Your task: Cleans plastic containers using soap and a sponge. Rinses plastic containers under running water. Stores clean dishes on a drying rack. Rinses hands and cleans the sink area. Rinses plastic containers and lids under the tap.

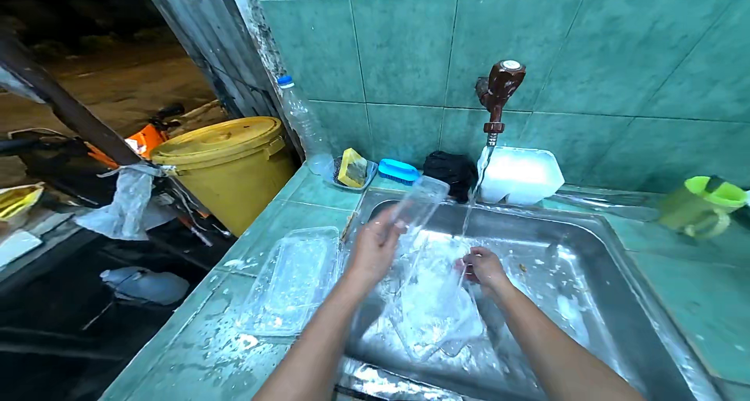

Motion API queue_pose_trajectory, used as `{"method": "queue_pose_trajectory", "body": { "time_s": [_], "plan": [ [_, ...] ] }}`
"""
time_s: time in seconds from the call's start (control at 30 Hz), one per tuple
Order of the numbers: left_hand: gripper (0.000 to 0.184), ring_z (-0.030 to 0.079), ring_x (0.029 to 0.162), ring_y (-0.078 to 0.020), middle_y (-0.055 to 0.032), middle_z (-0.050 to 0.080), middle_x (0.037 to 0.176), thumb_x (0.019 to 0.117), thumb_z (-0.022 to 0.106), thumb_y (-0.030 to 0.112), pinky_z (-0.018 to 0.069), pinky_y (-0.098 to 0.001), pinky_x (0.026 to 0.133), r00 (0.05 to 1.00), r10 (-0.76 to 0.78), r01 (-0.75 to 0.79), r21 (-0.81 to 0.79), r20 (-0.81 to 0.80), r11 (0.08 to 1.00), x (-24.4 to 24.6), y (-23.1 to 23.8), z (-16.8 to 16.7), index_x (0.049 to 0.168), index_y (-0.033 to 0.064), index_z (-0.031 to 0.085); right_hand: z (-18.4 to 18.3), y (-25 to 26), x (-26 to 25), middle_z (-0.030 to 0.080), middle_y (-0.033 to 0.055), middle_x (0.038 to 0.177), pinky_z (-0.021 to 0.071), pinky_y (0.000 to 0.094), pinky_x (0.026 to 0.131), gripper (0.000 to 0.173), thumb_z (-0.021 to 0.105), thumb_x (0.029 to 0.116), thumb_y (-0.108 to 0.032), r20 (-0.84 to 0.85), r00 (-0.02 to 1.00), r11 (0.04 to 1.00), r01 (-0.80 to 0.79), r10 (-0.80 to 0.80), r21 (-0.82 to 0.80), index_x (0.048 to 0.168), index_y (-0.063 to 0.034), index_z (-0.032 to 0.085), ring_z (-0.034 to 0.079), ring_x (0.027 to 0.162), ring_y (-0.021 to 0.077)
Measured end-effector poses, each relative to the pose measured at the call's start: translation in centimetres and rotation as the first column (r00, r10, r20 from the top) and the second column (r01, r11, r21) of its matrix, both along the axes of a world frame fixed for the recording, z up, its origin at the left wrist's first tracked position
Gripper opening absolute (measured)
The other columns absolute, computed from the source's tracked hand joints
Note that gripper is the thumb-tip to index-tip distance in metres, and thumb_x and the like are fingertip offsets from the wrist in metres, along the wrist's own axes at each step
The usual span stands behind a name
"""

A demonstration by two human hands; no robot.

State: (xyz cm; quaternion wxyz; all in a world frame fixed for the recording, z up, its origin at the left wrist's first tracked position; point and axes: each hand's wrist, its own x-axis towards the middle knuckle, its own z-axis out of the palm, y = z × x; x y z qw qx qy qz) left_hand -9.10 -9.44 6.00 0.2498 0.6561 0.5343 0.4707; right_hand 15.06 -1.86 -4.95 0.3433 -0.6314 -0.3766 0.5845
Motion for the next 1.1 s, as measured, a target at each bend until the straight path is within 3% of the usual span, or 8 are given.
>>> {"method": "queue_pose_trajectory", "body": {
  "time_s": [0.23, 0.43, 0.6, 0.7, 0.8, 0.9, 1.0, 1.1],
  "plan": [
    [0.053, 0.070, 0.079, -0.0313, -0.0213, 0.067, 0.108, 0.1020, 0.062, 0.009, 0.0604, -0.0506, 0.070, 0.815, 0.547, -0.575, -0.146, -0.193, 0.805, -10.8, -5.3, 0.9, 0.152, 0.0075, 0.044, 1.4, 0.6, 0.0, 0.065, 0.0147, 0.088, 0.0565, 0.0330, 0.063, 0.022, 0.047, 0.1072, -0.004, -0.048, 0.997, 0.997, 0.066, -0.064, 0.040, 0.126, 0.0042, 0.053, 0.066, 0.069, 0.0194],
    [0.070, 0.040, 0.135, -0.0598, -0.0358, 0.045, 0.147, 0.0945, 0.075, 0.026, 0.0328, -0.0763, 0.105, 0.625, 0.492, -0.732, -0.235, -0.606, 0.640, -12.9, -6.3, -1.1, 0.153, 0.0023, 0.044, 2.6, 1.0, 0.2, 0.066, 0.0170, 0.092, 0.0581, 0.0364, 0.067, 0.024, 0.048, 0.1077, -0.007, -0.046, 0.999, 0.997, 0.029, -0.026, 0.072, 0.128, 0.0032, 0.054, 0.068, 0.074, 0.0221],
    [0.098, 0.033, 0.148, -0.0441, -0.0235, 0.032, 0.162, 0.0817, 0.082, 0.050, 0.0335, -0.0642, 0.116, 0.926, 0.205, -0.285, -0.231, -0.317, 0.930, -3.4, -2.3, -2.2, 0.159, 0.0108, 0.037, 5.9, 0.6, -0.6, 0.065, 0.0143, 0.095, 0.0573, 0.0356, 0.065, 0.024, 0.049, 0.1082, -0.011, -0.090, 0.996, 0.986, 0.031, -0.017, 0.163, 0.128, 0.0019, 0.053, 0.066, 0.072, 0.0198],
    [0.124, 0.025, 0.153, -0.0409, -0.0207, 0.015, 0.169, 0.0726, 0.088, 0.053, 0.0311, -0.0623, 0.119, 0.981, -0.113, 0.040, -0.408, -0.158, 0.912, 4.6, 0.5, -3.1, 0.166, 0.0219, 0.013, 8.8, -0.8, -1.8, 0.065, 0.0130, 0.098, 0.0589, 0.0373, 0.067, 0.021, 0.052, 0.1063, -0.009, -0.151, 0.982, 0.960, -0.066, 0.110, 0.273, 0.125, 0.0002, 0.053, 0.067, 0.076, 0.0196],
    [0.075, 0.058, 0.129, -0.0348, -0.0221, 0.052, 0.148, 0.0968, 0.066, 0.008, 0.0480, -0.0533, 0.106, 0.998, -0.023, 0.040, -0.364, 0.050, 0.930, 8.4, 3.2, -4.2, 0.162, 0.0118, 0.028, 11.0, -1.7, -1.6, 0.068, 0.0137, 0.108, 0.0610, 0.0407, 0.078, 0.025, 0.053, 0.1071, -0.012, -0.157, 0.946, 0.897, -0.203, 0.284, 0.394, 0.129, -0.0004, 0.057, 0.071, 0.089, 0.0224],
    [0.042, 0.070, 0.099, -0.0265, -0.0188, 0.064, 0.127, 0.1056, 0.048, 0.003, 0.0595, -0.0425, 0.083, 0.884, 0.098, 0.133, -0.448, 0.458, 0.884, 9.0, 5.4, -5.8, 0.148, 0.0038, 0.046, 9.5, -0.9, 0.9, 0.069, 0.0168, 0.107, 0.0603, 0.0442, 0.082, 0.027, 0.049, 0.1095, -0.017, 0.232, 0.941, 0.849, -0.324, 0.245, 0.417, 0.122, 0.0028, 0.061, 0.071, 0.092, 0.0254],
    [0.047, 0.074, 0.091, -0.0270, -0.0183, 0.069, 0.118, 0.1051, 0.052, 0.002, 0.0614, -0.0391, 0.076, 0.756, 0.132, 0.281, -0.500, 0.641, 0.819, 8.6, 6.0, -7.1, 0.150, 0.0061, 0.038, 6.0, -0.9, 3.2, 0.068, 0.0264, 0.115, 0.0496, 0.0578, 0.099, 0.035, 0.047, 0.1067, -0.021, 0.702, 0.543, 0.788, -0.614, 0.461, -0.042, 0.120, 0.0053, 0.067, 0.066, 0.109, 0.0394],
    [0.048, 0.074, 0.089, -0.0272, -0.0189, 0.071, 0.113, 0.1051, 0.053, 0.004, 0.0610, -0.0380, 0.075, 0.739, 0.145, 0.350, -0.559, 0.658, 0.752, 8.3, 6.0, -8.0, 0.149, 0.0071, 0.035, 2.8, -3.0, 2.6, 0.063, 0.0317, 0.126, 0.0449, 0.0675, 0.100, 0.041, 0.053, 0.1039, -0.027, 0.659, 0.175, 0.560, -0.706, 0.731, -0.434, 0.121, 0.0075, 0.066, 0.059, 0.121, 0.0473]
  ]
}}
